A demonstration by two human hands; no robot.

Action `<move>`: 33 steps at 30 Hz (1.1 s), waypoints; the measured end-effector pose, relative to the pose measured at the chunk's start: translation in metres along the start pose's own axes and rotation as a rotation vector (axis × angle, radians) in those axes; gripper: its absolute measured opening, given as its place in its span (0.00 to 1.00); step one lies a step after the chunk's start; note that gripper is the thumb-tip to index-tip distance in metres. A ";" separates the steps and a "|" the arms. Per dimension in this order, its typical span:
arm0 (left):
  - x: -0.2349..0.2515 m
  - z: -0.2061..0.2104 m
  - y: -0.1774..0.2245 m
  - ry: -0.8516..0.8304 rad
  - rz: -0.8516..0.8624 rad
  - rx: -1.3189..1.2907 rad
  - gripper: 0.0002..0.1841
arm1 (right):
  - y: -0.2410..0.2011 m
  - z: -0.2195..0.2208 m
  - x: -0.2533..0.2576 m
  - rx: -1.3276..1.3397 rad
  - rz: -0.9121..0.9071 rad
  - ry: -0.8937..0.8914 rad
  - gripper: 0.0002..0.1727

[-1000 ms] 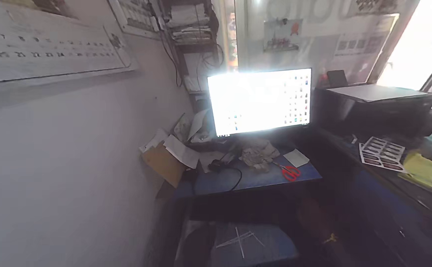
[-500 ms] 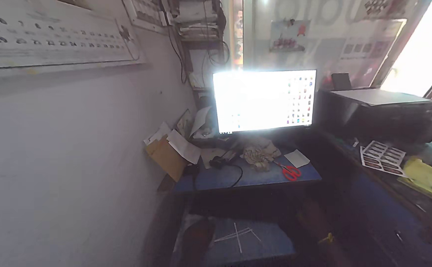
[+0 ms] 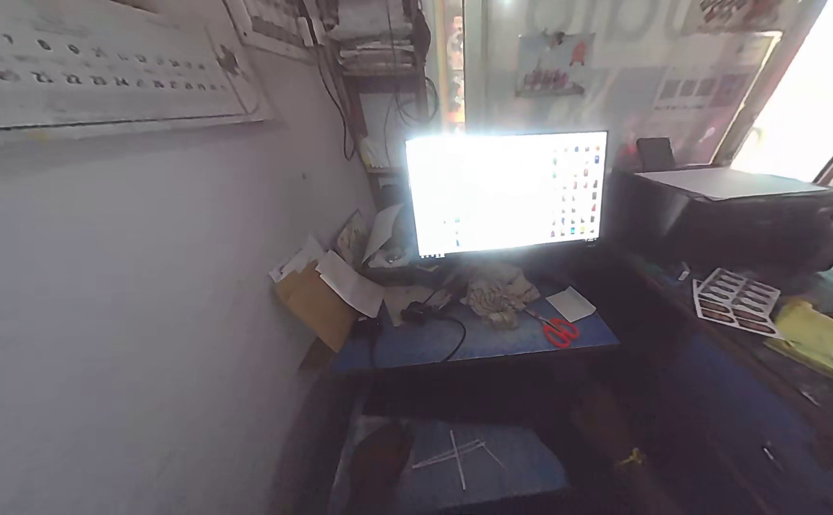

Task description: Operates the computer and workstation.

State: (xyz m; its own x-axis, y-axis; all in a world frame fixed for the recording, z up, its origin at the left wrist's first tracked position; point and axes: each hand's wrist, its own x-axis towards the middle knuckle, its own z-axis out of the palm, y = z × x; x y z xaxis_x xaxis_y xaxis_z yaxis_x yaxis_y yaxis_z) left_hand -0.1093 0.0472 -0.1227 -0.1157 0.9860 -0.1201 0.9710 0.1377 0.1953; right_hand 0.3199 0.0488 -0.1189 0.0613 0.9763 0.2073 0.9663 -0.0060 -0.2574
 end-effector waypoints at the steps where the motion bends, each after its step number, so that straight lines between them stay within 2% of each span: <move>1: -0.001 -0.001 0.001 0.003 0.000 -0.001 0.29 | 0.003 0.003 0.001 -0.013 0.000 -0.001 0.31; 5: -0.006 -0.002 -0.001 0.020 0.009 -0.007 0.29 | -0.001 0.000 0.003 -0.010 0.057 -0.091 0.31; 14: -0.001 -0.001 -0.006 0.003 0.007 -0.060 0.28 | -0.001 0.000 0.004 0.054 0.001 -0.017 0.30; 18: 0.001 -0.002 -0.004 -0.050 -0.042 -0.058 0.28 | -0.011 -0.012 0.002 0.119 0.096 -0.055 0.32; 23: -0.006 -0.015 0.004 -0.086 -0.072 -0.060 0.28 | -0.008 -0.008 0.005 0.127 0.091 -0.016 0.34; 28: -0.004 -0.004 0.002 -0.053 -0.044 0.009 0.29 | -0.009 -0.007 0.006 0.124 0.184 -0.024 0.38; 33: -0.001 0.004 0.001 -0.014 -0.022 0.005 0.30 | -0.003 -0.001 0.003 0.049 0.184 -0.027 0.34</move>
State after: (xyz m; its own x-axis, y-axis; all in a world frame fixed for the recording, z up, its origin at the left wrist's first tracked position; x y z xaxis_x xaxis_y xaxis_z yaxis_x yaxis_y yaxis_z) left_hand -0.1079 0.0455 -0.1260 -0.1338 0.9813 -0.1382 0.9693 0.1586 0.1877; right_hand 0.3176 0.0516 -0.1163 0.2283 0.9652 0.1278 0.9260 -0.1747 -0.3347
